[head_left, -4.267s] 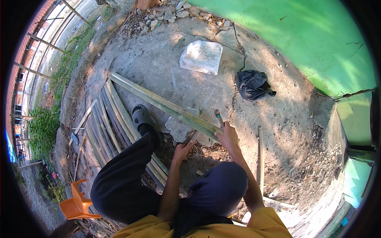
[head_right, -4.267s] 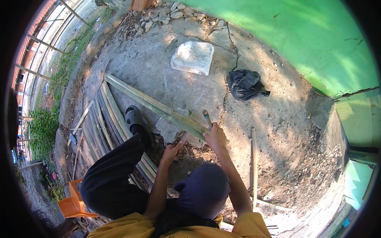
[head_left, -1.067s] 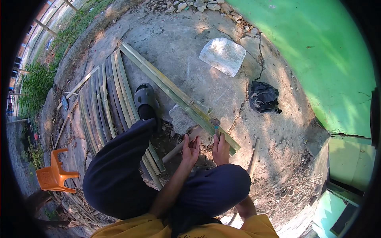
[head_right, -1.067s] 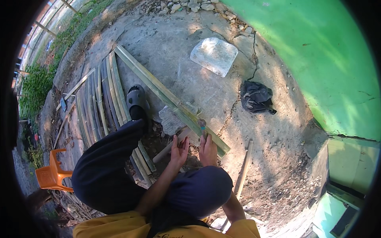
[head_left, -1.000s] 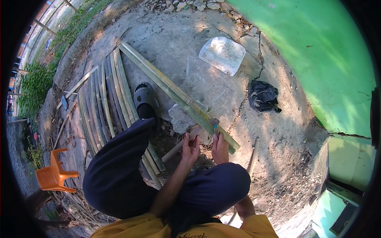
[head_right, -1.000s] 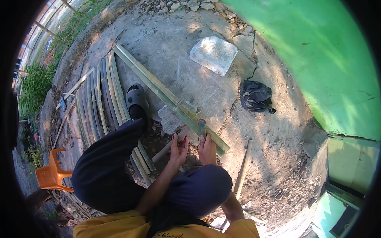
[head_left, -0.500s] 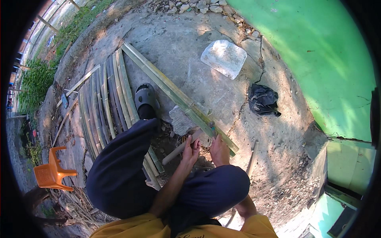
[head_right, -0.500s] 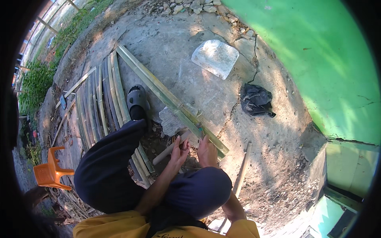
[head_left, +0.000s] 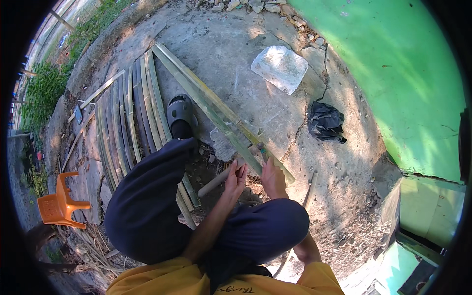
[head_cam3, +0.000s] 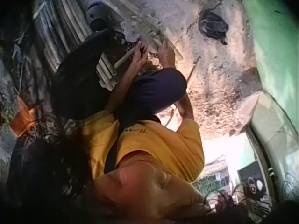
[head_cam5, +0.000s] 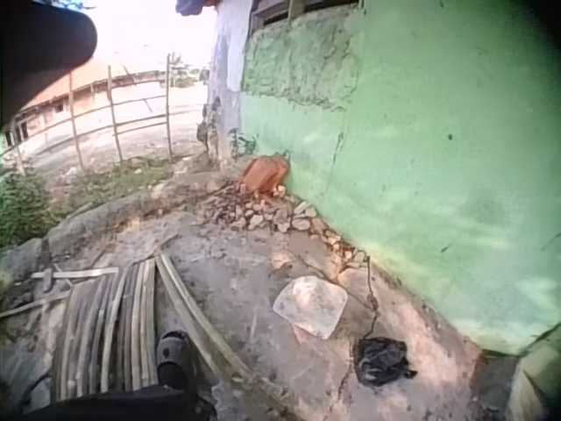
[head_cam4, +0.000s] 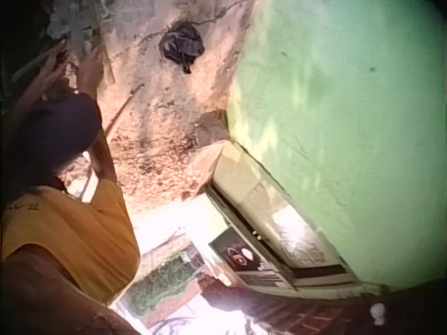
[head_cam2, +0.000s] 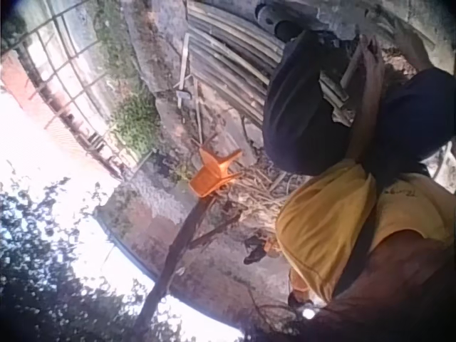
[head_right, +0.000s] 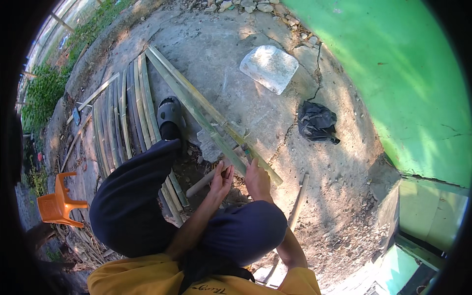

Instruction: The person uses a hammer to secure pieces of bamboo together on the ground and then lifts the resulting lattice structure to check its integrity.

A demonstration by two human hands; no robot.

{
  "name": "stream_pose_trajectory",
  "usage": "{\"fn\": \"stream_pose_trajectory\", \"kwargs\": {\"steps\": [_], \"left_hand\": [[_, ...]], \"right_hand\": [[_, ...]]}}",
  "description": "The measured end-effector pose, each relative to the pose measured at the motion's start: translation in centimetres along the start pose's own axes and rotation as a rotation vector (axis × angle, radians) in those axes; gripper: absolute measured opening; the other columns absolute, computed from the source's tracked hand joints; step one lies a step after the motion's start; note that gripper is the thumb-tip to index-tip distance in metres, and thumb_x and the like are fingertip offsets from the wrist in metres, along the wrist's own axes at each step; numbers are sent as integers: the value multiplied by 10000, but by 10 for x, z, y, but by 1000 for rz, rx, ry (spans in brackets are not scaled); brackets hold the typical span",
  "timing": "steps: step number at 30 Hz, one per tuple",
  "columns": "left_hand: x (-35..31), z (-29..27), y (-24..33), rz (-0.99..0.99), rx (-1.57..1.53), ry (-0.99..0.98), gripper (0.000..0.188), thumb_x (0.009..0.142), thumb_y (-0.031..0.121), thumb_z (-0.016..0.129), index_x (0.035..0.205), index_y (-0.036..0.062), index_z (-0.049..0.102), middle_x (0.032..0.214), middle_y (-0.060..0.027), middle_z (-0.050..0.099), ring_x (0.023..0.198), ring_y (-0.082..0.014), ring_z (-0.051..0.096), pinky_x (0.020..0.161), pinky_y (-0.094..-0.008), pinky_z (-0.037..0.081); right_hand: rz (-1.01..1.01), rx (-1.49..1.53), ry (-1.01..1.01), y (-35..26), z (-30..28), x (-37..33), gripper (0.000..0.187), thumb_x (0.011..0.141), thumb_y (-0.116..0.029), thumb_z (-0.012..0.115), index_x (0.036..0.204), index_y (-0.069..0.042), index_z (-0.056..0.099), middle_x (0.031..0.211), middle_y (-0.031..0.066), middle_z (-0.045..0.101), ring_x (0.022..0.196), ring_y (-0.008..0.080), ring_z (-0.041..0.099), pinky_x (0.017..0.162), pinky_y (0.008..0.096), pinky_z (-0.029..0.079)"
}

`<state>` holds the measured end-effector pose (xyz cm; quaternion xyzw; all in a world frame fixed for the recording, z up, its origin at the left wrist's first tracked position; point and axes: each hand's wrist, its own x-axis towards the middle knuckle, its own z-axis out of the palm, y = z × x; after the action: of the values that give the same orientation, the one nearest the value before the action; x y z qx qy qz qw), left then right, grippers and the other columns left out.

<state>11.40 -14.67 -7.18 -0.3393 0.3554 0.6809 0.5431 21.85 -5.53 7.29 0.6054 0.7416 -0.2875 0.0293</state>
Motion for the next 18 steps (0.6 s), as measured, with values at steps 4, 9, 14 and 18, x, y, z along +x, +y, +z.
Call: {"fn": "stream_pose_trajectory", "kwargs": {"steps": [4, 9, 14, 18], "left_hand": [[2, 0, -3, 14, 63, -30, 242, 942, 268, 690, 1119, 114, 631, 1146, -6, 671, 1118, -132, 627, 1031, -296, 476], [4, -3, -7, 49, 77, -76, 258, 927, 276, 709, 1134, 137, 645, 1155, 8, 673, 1079, -107, 639, 994, -278, 485], [3, -1, -4, 37, 88, -29, 161, 946, 283, 677, 1042, 157, 647, 1075, 49, 675, 982, -56, 629, 992, -256, 451], [-2, 9, -3, 13, 86, -85, 161, 949, 271, 672, 1059, 154, 661, 1037, 53, 674, 899, -45, 612, 956, -247, 458]], "right_hand": [[8, -31, 8, 2, 4, 3, 298, 1026, -307, 439, 1106, -21, 464, 725, 308, 619, 717, 507, 629, 626, 583, 481], [-89, 155, 109, 8, 3, 1, 282, 1045, -288, 407, 1056, -14, 469, 682, 281, 590, 659, 502, 590, 584, 588, 406], [-95, 236, 240, 10, 8, 0, 243, 1047, -260, 401, 1030, -24, 461, 682, 276, 587, 648, 490, 589, 566, 578, 398], [-31, 29, 142, 13, 8, 7, 229, 1044, -247, 407, 1024, -23, 454, 688, 282, 597, 671, 486, 606, 565, 566, 422]]}}
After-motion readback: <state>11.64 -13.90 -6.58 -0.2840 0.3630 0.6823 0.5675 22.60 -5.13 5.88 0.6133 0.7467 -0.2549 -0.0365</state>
